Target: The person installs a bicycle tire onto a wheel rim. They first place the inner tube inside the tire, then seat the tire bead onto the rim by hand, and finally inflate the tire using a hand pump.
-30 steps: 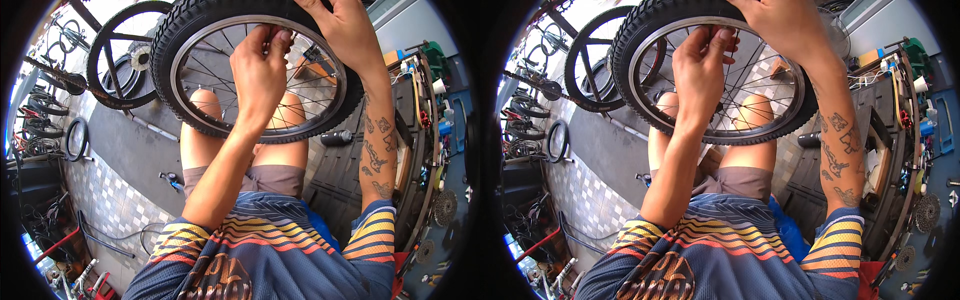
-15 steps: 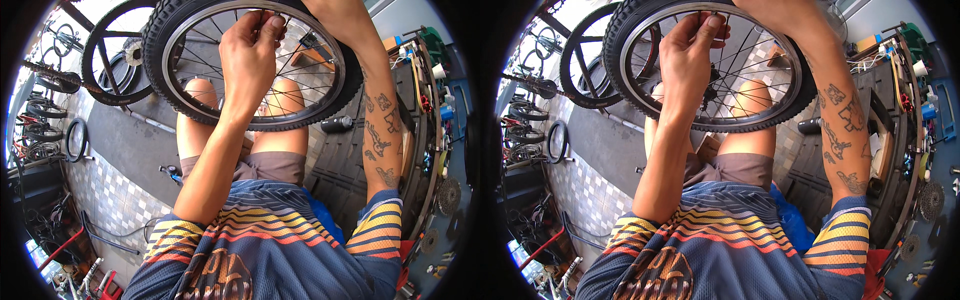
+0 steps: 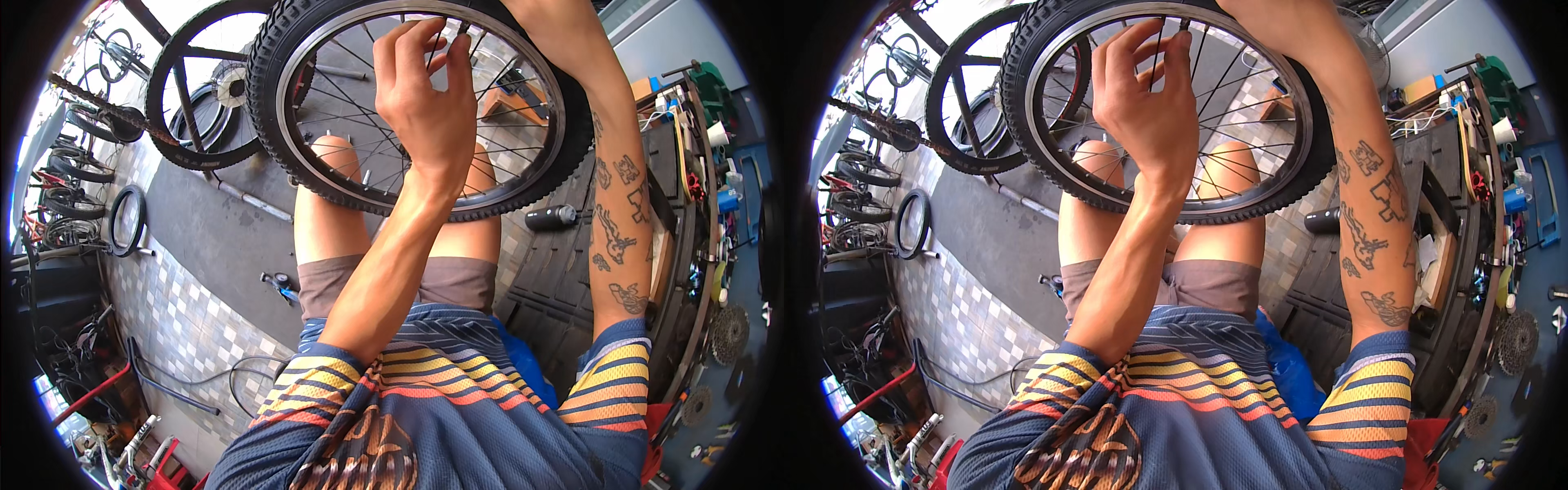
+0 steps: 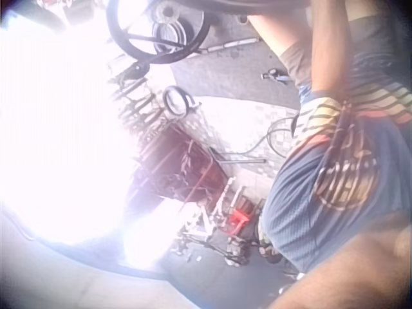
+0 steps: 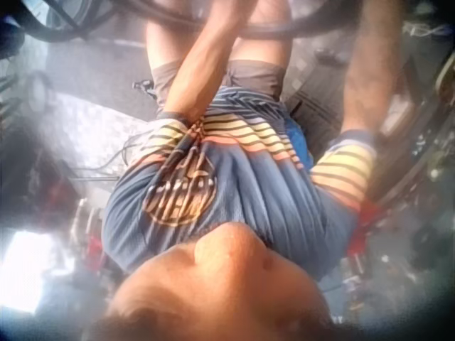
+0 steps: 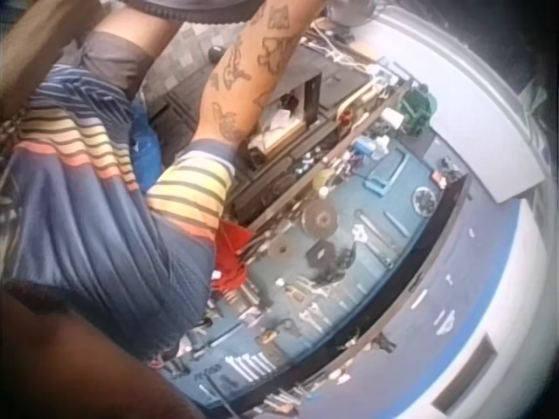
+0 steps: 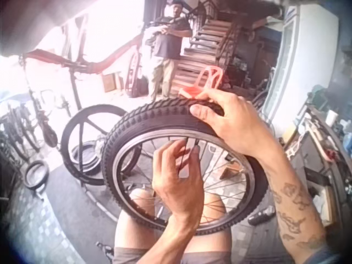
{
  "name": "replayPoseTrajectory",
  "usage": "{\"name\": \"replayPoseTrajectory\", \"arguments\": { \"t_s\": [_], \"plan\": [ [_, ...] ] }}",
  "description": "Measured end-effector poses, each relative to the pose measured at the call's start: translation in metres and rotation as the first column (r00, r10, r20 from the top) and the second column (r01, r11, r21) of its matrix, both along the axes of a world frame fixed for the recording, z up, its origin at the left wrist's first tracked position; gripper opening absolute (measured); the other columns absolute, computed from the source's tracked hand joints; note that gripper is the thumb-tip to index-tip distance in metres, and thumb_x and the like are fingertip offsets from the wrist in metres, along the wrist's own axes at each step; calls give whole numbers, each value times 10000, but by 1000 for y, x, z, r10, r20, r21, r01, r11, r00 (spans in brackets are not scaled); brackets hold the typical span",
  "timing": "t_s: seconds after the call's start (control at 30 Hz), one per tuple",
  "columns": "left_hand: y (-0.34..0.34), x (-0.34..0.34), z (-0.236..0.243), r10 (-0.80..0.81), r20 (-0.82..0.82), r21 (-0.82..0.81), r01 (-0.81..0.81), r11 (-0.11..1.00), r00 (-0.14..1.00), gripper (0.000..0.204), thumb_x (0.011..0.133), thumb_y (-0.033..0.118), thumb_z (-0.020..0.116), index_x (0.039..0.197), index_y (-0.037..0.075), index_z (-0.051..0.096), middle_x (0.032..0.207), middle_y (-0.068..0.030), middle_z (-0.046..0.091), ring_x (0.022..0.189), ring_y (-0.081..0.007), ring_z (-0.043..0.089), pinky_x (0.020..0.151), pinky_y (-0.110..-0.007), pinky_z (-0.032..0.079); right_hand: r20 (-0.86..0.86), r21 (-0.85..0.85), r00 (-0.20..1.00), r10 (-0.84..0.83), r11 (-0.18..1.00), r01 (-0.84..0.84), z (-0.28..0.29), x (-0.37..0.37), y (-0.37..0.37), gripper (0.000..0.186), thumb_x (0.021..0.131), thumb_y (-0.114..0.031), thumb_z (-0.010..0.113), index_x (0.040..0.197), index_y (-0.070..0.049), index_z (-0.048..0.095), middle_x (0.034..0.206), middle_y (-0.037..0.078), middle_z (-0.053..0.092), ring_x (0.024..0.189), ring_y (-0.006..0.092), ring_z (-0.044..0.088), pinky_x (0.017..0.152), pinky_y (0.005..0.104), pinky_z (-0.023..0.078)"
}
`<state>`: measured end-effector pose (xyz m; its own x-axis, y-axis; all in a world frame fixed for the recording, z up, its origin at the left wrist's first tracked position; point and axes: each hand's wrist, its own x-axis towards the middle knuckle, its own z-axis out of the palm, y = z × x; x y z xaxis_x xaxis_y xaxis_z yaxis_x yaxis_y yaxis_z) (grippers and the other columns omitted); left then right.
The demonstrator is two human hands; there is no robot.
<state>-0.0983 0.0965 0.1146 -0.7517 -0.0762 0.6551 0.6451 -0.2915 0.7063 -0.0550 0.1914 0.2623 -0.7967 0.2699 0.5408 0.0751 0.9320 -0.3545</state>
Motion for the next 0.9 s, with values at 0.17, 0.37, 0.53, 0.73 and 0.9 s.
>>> {"name": "replayPoseTrajectory", "arguments": {
  "t_s": [0.17, 0.37, 0.53, 0.73, 0.9],
  "plan": [
    [16, -11, -1, 127, -77, -29, -130, 991, 989, 153, 943, -1, 835, 1089, 28, 799, 1171, -109, 698, 899, -171, 783, 716, -294, 678, 37, -27, 999, -22, 999, 23, -2, -7, 8, 472, 1087, -421, 674, 1345, -30, 733, 1243, 225, 795, 1185, 365, 771, 998, 446, 579],
    [8, -2, 13, 67, 7, -11, -67, 998, 998, 88, 964, 52, 795, 1039, 7, 782, 1000, -107, 726, 806, -172, 761, 692, -289, 631, 6, 0, 1000, -12, 1000, 12, -6, -8, 13, 468, 1083, -417, 672, 1326, -23, 742, 1238, 228, 797, 1175, 355, 776, 991, 442, 583],
    [1, -7, 33, 315, -214, -214, -359, 908, 925, 165, 809, -30, 805, 923, 33, 703, 984, -126, 640, 943, -340, 629, 796, -452, 501, 15, -27, 1000, -19, 999, 20, -6, -10, 13, 470, 1078, -413, 670, 1311, -12, 743, 1221, 223, 804, 1162, 353, 780, 982, 439, 584],
    [0, -9, 43, 290, -142, -353, -322, 878, 946, 139, 851, 48, 770, 824, 57, 634, 811, -126, 597, 740, -343, 620, 678, -473, 484, 27, 24, 999, -29, 999, 28, -7, -16, 11, 459, 1078, -416, 663, 1278, -13, 752, 1168, 226, 812, 1103, 355, 792, 961, 450, 587],
    [1, -6, 45, 282, -104, -393, -300, 869, 954, 149, 870, 97, 769, 824, 61, 632, 769, -123, 609, 669, -346, 620, 639, -482, 484, 61, -19, 997, -51, 998, 52, -6, -13, 10, 459, 1085, -416, 653, 1277, -11, 754, 1170, 216, 814, 1090, 346, 794, 963, 452, 589]
  ]
}}
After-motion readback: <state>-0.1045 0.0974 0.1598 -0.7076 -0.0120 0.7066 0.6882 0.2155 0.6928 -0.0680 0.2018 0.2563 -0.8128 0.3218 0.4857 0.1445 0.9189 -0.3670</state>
